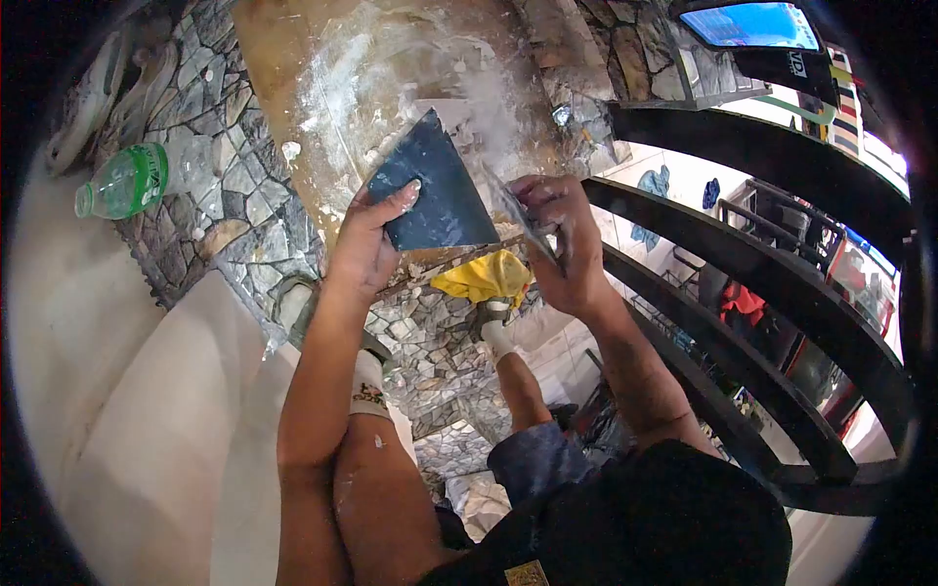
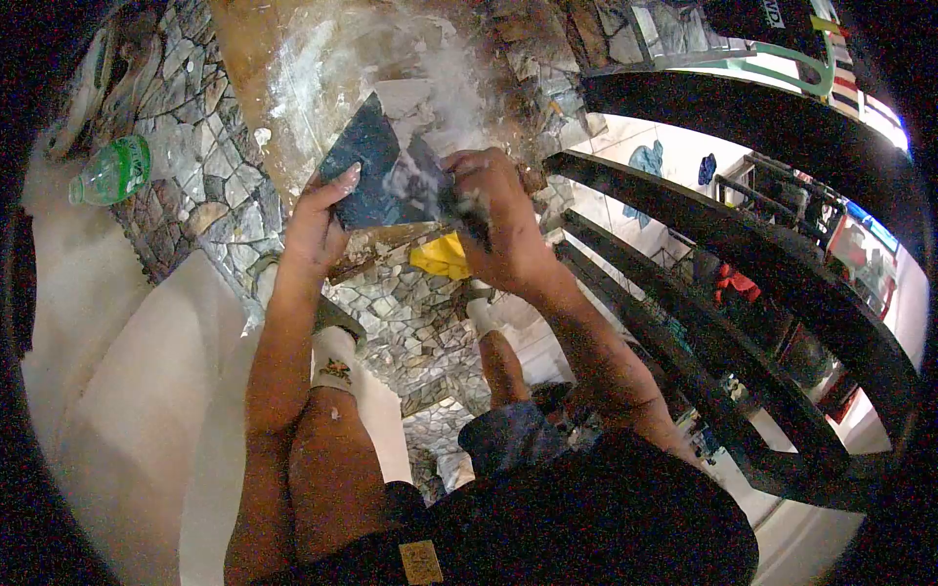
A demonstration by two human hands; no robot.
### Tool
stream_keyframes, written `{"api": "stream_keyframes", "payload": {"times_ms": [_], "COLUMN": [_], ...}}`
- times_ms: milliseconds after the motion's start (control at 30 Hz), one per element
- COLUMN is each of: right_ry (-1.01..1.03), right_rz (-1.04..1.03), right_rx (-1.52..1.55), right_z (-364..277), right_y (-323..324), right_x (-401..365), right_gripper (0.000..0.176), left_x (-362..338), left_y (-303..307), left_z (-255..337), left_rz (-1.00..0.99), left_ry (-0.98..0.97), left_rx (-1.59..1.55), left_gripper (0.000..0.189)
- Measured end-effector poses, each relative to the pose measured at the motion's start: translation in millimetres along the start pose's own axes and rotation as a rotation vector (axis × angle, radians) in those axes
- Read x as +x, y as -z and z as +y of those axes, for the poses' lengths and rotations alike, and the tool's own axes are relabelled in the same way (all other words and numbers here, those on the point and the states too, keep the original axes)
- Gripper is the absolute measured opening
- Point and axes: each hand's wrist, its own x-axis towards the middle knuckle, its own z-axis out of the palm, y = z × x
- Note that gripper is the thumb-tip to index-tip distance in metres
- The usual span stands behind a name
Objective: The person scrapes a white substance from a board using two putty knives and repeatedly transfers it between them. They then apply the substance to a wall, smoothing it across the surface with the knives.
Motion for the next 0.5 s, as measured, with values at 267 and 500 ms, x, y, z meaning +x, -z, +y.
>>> {"api": "stream_keyframes", "payload": {"times_ms": [267, 500], "right_ry": [0.212, 0.246], "right_rz": [-0.34, -0.355], "right_rx": [-0.134, -0.31], "right_z": [-26.5, -36.1], "right_y": [17.2, 16.7], "right_x": [4.1, -2.2], "right_gripper": [0.05, 0.046], "left_x": [-16.5, -25.3], "left_y": [-25.5, -38.2], "left_z": [4.9, 10.7], "left_rz": [-0.077, -0.101], "left_ry": [0.066, 0.019], "left_rx": [-0.074, -0.061], "left_gripper": [0.047, 0.047]}}
